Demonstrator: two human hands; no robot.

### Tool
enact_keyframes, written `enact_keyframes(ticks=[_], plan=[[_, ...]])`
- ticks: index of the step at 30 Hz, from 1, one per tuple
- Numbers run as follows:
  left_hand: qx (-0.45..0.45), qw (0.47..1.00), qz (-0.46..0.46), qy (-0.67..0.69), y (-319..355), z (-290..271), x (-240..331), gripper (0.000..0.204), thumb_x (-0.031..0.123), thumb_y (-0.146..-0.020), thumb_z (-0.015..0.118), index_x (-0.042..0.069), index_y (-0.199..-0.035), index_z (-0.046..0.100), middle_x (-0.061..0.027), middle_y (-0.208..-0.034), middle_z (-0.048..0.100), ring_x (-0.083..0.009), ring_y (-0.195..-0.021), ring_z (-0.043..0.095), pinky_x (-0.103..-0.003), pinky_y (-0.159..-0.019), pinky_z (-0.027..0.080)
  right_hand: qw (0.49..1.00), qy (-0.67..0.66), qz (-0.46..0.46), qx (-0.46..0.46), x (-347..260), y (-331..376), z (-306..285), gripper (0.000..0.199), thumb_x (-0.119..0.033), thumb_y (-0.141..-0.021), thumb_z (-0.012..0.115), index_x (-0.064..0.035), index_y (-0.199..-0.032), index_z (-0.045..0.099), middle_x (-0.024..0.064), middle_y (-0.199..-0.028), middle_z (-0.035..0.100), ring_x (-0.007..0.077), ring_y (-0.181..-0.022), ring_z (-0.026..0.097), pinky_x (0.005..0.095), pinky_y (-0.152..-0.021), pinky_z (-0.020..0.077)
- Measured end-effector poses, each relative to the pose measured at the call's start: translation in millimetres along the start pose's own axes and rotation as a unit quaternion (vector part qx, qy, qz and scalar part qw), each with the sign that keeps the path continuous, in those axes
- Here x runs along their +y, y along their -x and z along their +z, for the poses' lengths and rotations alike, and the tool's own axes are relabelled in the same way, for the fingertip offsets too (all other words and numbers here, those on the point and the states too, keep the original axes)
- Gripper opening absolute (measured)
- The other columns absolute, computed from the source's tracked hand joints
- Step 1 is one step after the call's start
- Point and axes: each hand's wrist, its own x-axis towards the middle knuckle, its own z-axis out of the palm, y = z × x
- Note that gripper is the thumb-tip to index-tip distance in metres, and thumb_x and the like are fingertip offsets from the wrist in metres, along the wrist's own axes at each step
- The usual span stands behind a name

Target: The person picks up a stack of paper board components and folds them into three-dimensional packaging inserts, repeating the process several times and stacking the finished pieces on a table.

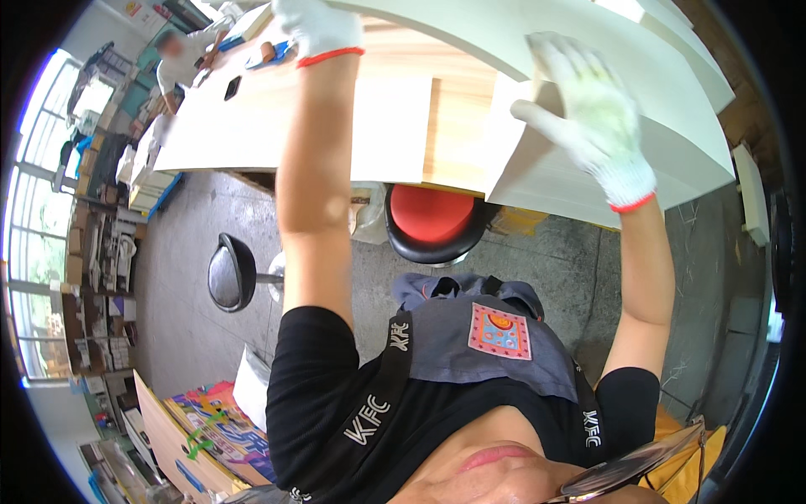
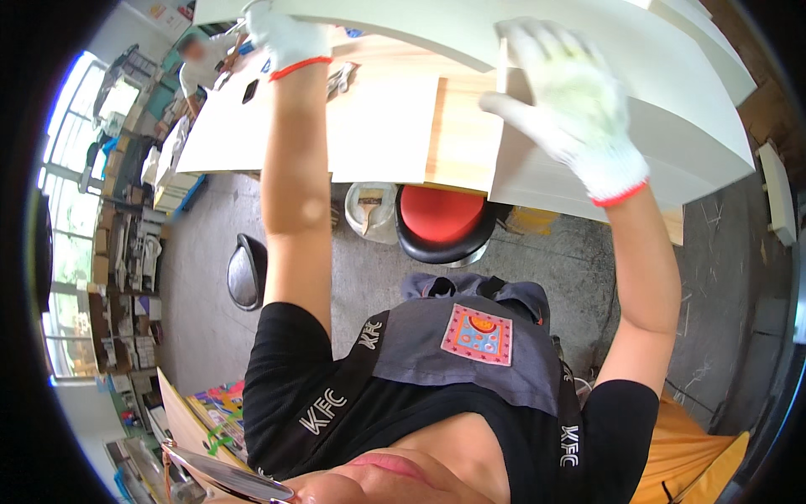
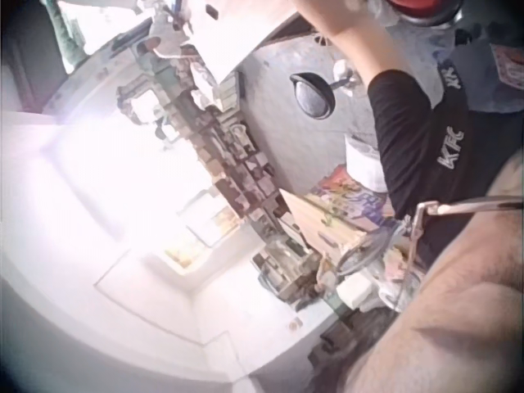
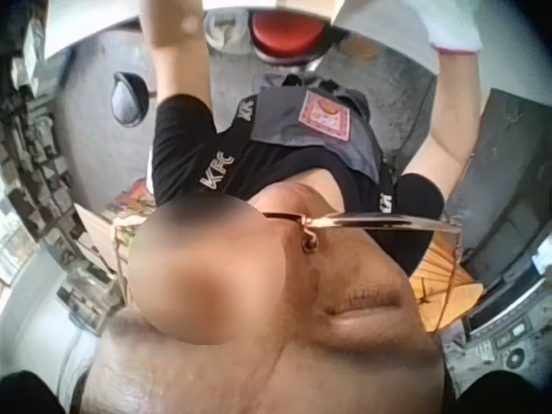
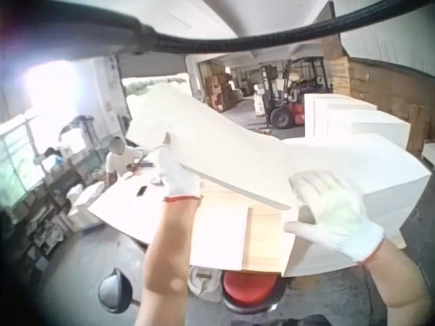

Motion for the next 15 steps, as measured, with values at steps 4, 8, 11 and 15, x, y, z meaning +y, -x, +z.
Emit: enact_keyframes(ticks=[4,8,11,15], plan=[[0.143,0.989,0.024,-0.001,-14.0,-36.8,4.3,0.049,0.039,-0.101,0.055,0.004,-0.135,0.056,-0.0147,-0.132,0.061,-0.0309,-0.122,0.056,-0.045,-0.108,0.045,1.0,0.005,-0.004,-0.024,2.3,-2.3,-6.9,0.085,-0.061,-0.083,0.071,-0.0102,-0.148,0.05,0.0142,-0.149,0.053,0.0277,-0.14,0.047,0.0428,-0.119,0.033],[0.141,0.986,0.086,-0.032,24.4,-66.2,33.0,0.047,0.039,-0.101,0.054,0.006,-0.134,0.057,-0.0155,-0.13,0.063,-0.0307,-0.118,0.059,-0.044,-0.103,0.049,0.999,0.008,-0.037,0.007,-26.2,-20.0,-10.2,0.079,-0.056,-0.092,0.065,-0.0084,-0.152,0.046,0.0108,-0.156,0.046,0.0244,-0.147,0.039,0.0408,-0.124,0.022],[0.174,0.982,-0.017,0.07,95.0,-69.3,-18.9,0.041,0.034,-0.1,0.052,0.006,-0.129,0.061,-0.0193,-0.121,0.068,-0.034,-0.108,0.065,-0.045,-0.096,0.053,0.993,-0.109,-0.047,0.003,-57.8,15.7,31.3,0.072,-0.044,-0.097,0.061,-0.0129,-0.158,0.038,0.0091,-0.157,0.044,0.0223,-0.151,0.032,0.0395,-0.126,0.0156],[0.262,0.965,-0.011,-0.011,125.1,-67.4,24.4,0.042,0.033,-0.102,0.043,0.009,-0.134,0.055,-0.0182,-0.12,0.067,-0.0344,-0.095,0.07,-0.048,-0.089,0.056,0.959,-0.281,-0.01,0.028,-139.1,-18.3,93.6,0.061,-0.012,-0.093,0.064,-0.0186,-0.151,0.049,0.0127,-0.147,0.054,0.0248,-0.131,0.055,0.0343,-0.11,0.0435]])
